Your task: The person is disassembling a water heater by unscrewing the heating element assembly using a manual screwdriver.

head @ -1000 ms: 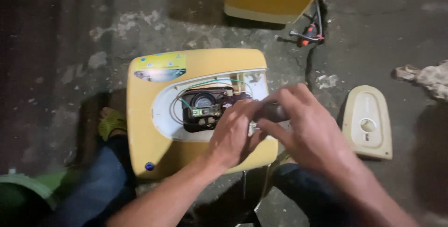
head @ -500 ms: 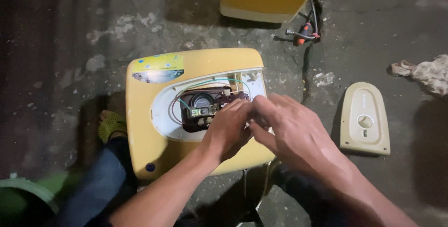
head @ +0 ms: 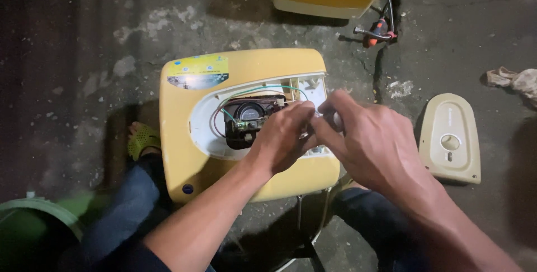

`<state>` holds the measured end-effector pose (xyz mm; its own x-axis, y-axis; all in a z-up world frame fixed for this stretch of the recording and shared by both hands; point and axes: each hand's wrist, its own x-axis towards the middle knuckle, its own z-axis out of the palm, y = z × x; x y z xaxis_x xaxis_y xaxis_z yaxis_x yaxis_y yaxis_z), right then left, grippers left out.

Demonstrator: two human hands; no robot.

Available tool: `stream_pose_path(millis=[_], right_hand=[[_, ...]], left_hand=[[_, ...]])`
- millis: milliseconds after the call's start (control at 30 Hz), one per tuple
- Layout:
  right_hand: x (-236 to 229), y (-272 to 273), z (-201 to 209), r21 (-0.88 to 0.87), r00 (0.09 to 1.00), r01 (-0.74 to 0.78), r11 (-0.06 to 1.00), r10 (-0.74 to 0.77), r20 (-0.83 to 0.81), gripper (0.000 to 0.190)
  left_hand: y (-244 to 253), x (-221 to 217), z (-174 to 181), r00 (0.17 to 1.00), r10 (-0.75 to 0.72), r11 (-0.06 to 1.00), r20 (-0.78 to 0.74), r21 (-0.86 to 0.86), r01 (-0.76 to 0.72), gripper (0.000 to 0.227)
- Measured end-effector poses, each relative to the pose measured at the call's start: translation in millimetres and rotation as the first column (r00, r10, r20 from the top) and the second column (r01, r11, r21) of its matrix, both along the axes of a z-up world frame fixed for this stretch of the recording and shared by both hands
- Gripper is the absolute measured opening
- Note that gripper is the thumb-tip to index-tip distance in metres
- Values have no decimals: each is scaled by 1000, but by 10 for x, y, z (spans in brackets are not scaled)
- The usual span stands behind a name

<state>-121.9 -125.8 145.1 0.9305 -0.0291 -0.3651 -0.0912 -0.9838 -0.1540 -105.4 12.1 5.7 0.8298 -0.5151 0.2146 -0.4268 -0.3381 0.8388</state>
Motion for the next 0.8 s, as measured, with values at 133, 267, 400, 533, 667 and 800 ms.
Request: stream_pose_path(millis=[133,267,400,533,667,800], right_hand=[[16,-214,-117,30,961,-275,961,274,39,26],[5,-211,-141,302,904,-404,863,326,277,21],[5,-142,-3,269,973,-78,960,15,231,39],[6,-204,-170,357,923,-286,889,155,352,15],[11,-179,-161,417,895,-401,816,250,369,24],[39,-174,-261,313,911,-224,923,84,404,46]], left_hand=[[135,97,322,962,-55,980,-267,172,104,24],[77,149,243,983,-133,989,-128,51,140,12],[38,90,11,999,38,997,-33,63,-36,36],[61,130,473,926,-42,971,-375,204,127,37],[58,131,529,915,-72,963,-396,211,167,23],[-11,163,520,981,-42,986,-187,151,71,13]])
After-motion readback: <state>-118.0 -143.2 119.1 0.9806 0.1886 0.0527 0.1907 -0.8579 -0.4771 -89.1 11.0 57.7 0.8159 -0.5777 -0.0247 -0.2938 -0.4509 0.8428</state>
